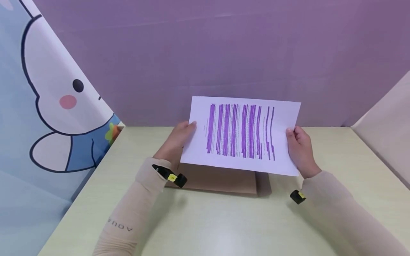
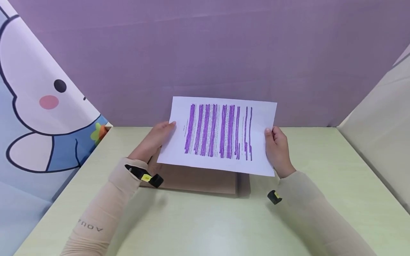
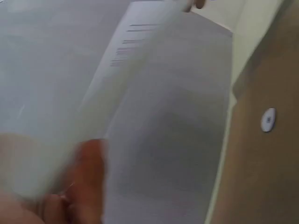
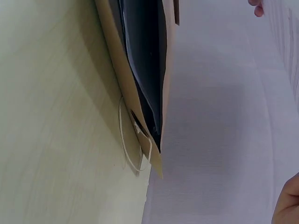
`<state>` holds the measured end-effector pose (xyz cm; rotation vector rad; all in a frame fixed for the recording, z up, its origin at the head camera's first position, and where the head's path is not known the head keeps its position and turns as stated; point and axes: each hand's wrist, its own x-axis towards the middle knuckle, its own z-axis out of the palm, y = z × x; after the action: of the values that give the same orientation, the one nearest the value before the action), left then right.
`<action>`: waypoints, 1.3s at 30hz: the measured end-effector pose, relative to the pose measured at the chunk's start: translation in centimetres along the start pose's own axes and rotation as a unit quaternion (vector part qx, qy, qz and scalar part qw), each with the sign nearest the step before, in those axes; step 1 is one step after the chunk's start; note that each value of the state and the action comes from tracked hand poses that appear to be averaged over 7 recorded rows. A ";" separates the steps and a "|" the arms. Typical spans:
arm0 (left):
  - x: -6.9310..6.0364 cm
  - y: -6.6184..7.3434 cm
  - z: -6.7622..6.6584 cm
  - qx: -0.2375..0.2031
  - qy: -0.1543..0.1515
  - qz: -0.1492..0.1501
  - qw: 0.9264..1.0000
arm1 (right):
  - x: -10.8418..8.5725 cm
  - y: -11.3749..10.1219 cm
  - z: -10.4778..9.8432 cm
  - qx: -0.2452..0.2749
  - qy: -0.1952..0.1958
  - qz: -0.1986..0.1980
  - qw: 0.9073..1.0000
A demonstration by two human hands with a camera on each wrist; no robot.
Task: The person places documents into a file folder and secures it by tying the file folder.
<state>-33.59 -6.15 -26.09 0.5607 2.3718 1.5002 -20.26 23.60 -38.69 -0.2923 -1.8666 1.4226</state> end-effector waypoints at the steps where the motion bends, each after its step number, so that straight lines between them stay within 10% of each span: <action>1: 0.1 -0.2 0.2 0.024 0.022 0.008 0.999 | 0.1 0.0 0.0 -0.002 0.000 -0.002 1.000; 6: 0.6 -0.9 0.6 0.157 0.100 0.043 0.981 | 0.5 -0.1 -0.1 -0.002 -0.005 0.012 1.000; 11: 0.4 -1.7 0.8 0.112 0.114 0.065 0.985 | 0.7 -0.2 -0.6 0.032 -0.038 0.076 0.996; 17: 0.3 -2.4 0.9 0.114 0.134 0.076 0.981 | 1.1 0.0 -1.3 0.055 -0.185 0.123 0.973; 21: 0.7 -2.5 1.5 0.138 0.144 0.087 0.976 | 1.5 0.6 -1.3 0.003 -0.163 0.120 0.979; 29: 1.5 -2.7 3.0 -0.053 0.070 0.075 0.993 | 1.6 2.1 -2.9 -0.021 -0.134 0.070 0.988; 34: 2.8 -3.5 4.6 -0.262 -0.015 0.014 0.965 | 1.0 3.7 -5.0 -0.002 -0.134 0.095 0.986; 39: 3.1 -4.5 6.6 -0.233 -0.069 -0.036 0.969 | 0.4 5.8 -7.7 0.064 -0.139 0.124 0.980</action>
<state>-34.31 -1.22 -33.05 0.4401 1.8246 1.8357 -16.81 31.47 -43.07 -0.2805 -2.0015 1.8248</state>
